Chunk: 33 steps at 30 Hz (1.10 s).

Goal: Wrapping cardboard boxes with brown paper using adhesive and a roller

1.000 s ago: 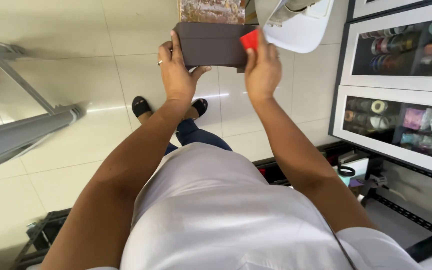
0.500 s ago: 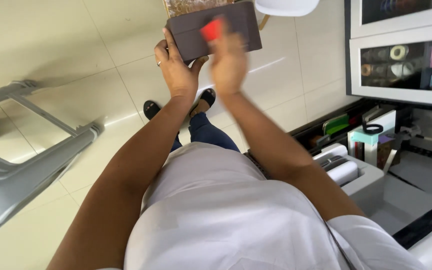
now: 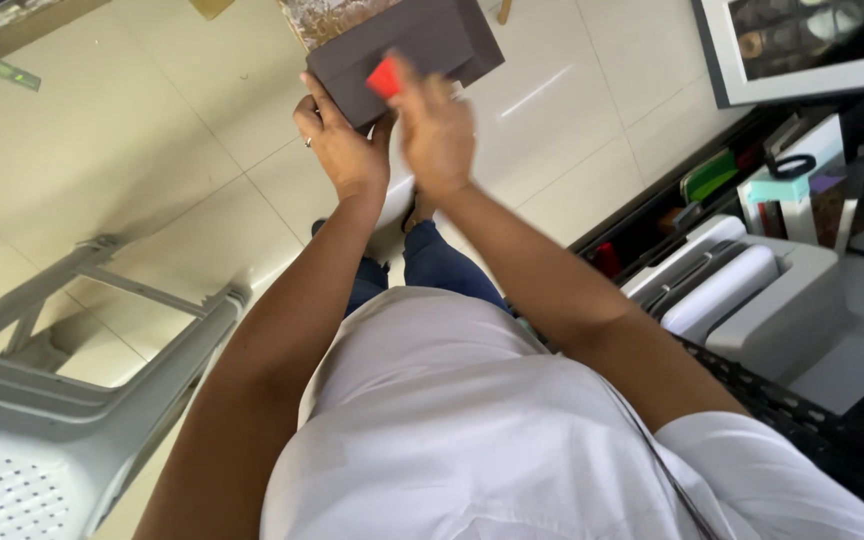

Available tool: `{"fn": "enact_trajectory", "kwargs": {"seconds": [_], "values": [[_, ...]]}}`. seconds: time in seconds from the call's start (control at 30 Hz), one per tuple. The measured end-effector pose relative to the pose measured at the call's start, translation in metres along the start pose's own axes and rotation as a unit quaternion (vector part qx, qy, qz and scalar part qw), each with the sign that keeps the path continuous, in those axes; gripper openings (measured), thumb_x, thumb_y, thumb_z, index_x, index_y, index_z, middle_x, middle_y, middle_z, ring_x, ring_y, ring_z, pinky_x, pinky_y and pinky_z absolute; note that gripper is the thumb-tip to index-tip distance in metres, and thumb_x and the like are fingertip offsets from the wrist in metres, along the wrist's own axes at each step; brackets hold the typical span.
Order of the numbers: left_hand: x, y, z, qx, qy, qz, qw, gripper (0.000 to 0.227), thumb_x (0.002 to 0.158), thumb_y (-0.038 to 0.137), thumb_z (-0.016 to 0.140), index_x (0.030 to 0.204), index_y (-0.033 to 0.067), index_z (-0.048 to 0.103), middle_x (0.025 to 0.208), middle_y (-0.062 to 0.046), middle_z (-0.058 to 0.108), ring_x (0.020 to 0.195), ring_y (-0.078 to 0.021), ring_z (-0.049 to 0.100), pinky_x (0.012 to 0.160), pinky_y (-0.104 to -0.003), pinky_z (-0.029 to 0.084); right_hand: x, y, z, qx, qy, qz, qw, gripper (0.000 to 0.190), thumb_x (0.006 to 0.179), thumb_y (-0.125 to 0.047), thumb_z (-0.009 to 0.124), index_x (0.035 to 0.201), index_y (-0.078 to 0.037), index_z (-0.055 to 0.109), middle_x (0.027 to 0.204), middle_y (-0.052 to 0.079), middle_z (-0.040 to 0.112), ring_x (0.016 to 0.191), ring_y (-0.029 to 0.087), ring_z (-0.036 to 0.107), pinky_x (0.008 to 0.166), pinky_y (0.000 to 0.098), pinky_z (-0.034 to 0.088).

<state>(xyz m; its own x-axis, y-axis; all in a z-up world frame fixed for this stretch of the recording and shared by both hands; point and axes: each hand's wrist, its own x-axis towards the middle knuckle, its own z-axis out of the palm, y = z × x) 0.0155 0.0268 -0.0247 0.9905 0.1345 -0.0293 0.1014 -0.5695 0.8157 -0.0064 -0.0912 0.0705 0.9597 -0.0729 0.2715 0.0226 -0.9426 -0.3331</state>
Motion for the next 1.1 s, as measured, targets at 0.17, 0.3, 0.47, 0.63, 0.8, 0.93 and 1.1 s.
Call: {"fn": "enact_trajectory", "kwargs": {"seconds": [0.17,0.3,0.47,0.63,0.8,0.93,1.1], "values": [[0.000,0.018,-0.012,-0.023,-0.010,-0.010,1.000,0.131,0.081,0.036,0.101,0.165,0.0111,0.003,0.144,-0.014,0.037,0.129,-0.0354,0.050,0.107,-0.044,0.055,0.005,0.053,0.017,-0.038,0.079,0.148,0.985,0.041,0.113,-0.044,0.036,0.150,-0.030,0.042,0.111,0.009,0.061,0.095,0.036,0.063,0.076,0.0533,0.052],[0.003,-0.014,0.000,0.016,0.015,0.023,0.999,0.100,0.098,0.027,0.075,0.166,0.0166,0.003,0.145,-0.015,0.038,0.125,-0.0304,0.053,0.096,-0.033,0.055,-0.007,-0.033,-0.004,-0.021,0.048,0.005,0.999,0.039,0.108,-0.023,0.055,0.146,-0.025,0.053,0.094,0.000,0.057,0.082,0.025,0.060,0.065,0.0412,0.047],[-0.014,0.047,-0.085,-0.171,-0.177,0.004,0.969,0.140,0.073,0.015,0.097,0.163,0.0268,-0.010,0.154,-0.016,0.025,0.138,-0.0281,0.051,0.114,-0.037,0.053,0.012,0.065,-0.009,-0.044,0.103,0.116,0.987,0.039,0.114,-0.044,0.038,0.148,-0.027,0.044,0.103,0.007,0.063,0.077,0.029,0.064,0.060,0.0452,0.054],[-0.006,0.017,-0.079,-0.321,-0.175,0.025,0.930,0.113,0.076,-0.009,0.074,0.163,0.0222,0.009,0.146,-0.016,0.041,0.129,-0.0276,0.057,0.102,-0.037,0.061,-0.010,-0.023,0.009,-0.018,0.066,0.022,0.997,0.046,0.107,-0.024,0.060,0.151,-0.025,0.047,0.097,-0.001,0.065,0.081,0.025,0.060,0.070,0.0421,0.048],[-0.004,0.010,-0.086,-0.364,-0.200,0.021,0.909,0.089,0.078,-0.009,0.061,0.156,0.0195,0.029,0.143,-0.009,0.032,0.129,-0.0280,0.051,0.105,-0.039,0.054,0.000,0.042,0.005,-0.073,0.081,0.027,0.994,0.041,0.113,-0.032,0.054,0.153,-0.030,0.044,0.100,0.004,0.059,0.073,0.024,0.057,0.067,0.0426,0.050],[-0.008,0.014,-0.091,-0.336,-0.211,-0.003,0.918,0.084,0.081,-0.010,0.057,0.155,0.0192,0.031,0.146,-0.009,0.037,0.136,-0.0271,0.050,0.110,-0.040,0.052,-0.010,0.008,0.019,-0.023,0.091,0.067,0.993,0.041,0.109,-0.030,0.052,0.149,-0.025,0.047,0.101,0.006,0.061,0.083,0.030,0.062,0.066,0.0487,0.049],[-0.002,0.021,-0.092,-0.332,-0.210,-0.008,0.920,0.083,0.077,-0.014,0.052,0.153,0.0149,0.034,0.142,-0.009,0.041,0.126,-0.0233,0.055,0.103,-0.035,0.058,-0.006,-0.004,0.006,-0.034,0.034,-0.032,0.998,0.049,0.104,-0.018,0.062,0.150,-0.027,0.049,0.089,0.000,0.057,0.073,0.026,0.057,0.058,0.0428,0.042]]}}
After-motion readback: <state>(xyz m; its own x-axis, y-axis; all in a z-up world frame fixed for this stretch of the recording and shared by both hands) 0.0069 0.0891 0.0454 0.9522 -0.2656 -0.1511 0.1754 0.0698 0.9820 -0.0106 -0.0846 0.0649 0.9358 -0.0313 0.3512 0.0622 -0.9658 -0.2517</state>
